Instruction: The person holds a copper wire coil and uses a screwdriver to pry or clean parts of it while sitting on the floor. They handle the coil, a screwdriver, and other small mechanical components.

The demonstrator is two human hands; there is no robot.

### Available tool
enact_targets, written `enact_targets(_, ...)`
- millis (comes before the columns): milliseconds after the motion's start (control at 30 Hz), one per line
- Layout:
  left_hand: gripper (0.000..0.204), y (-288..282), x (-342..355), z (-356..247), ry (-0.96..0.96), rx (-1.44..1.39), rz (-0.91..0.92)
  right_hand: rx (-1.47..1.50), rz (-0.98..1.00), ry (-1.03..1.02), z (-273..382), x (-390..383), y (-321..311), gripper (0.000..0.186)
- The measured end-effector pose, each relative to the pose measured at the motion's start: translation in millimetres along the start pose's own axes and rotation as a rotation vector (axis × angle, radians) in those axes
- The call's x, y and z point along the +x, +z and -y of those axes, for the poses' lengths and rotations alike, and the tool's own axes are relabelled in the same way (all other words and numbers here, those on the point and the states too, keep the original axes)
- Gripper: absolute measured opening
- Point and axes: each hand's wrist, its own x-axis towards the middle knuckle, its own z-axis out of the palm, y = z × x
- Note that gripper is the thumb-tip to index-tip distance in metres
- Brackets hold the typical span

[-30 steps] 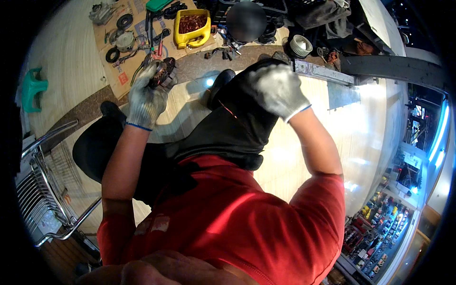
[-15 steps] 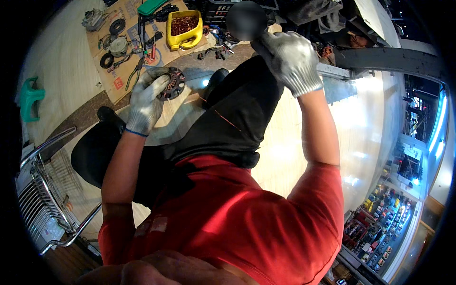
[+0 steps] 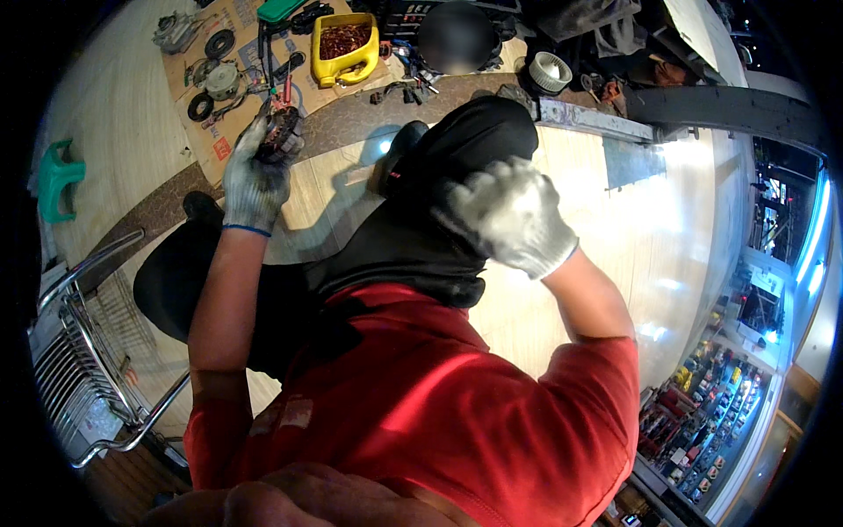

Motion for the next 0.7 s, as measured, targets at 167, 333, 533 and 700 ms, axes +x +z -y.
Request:
enact_targets(167, 0.032, 11.0, -8.6, 1.7, 0.007, -0.067, 0.022, 0.037, 0.161, 0.227, -41.4, -14.7, 17.3, 0.028)
enact_targets(333, 0.03, 21.1, -13.8, 0.1, -0.01, -0.051, 0.027, 0.05, 0.035, 0.336, -73.1, -25.2, 31.9, 0.021)
enact_targets(533, 0.025, 31.4, -24.1, 1.0, -0.088, 0.026, 0.101, 0.027, -0.147, 0.361, -122.9, -22.3, 57.3, 0.024)
enact_targets(700, 0.027, 35.2, -24.8, -1.9, -0.054, -0.004, 0.053, -0.114, -0.124, 0.344, -165.3, -42.6, 110.8, 0.028)
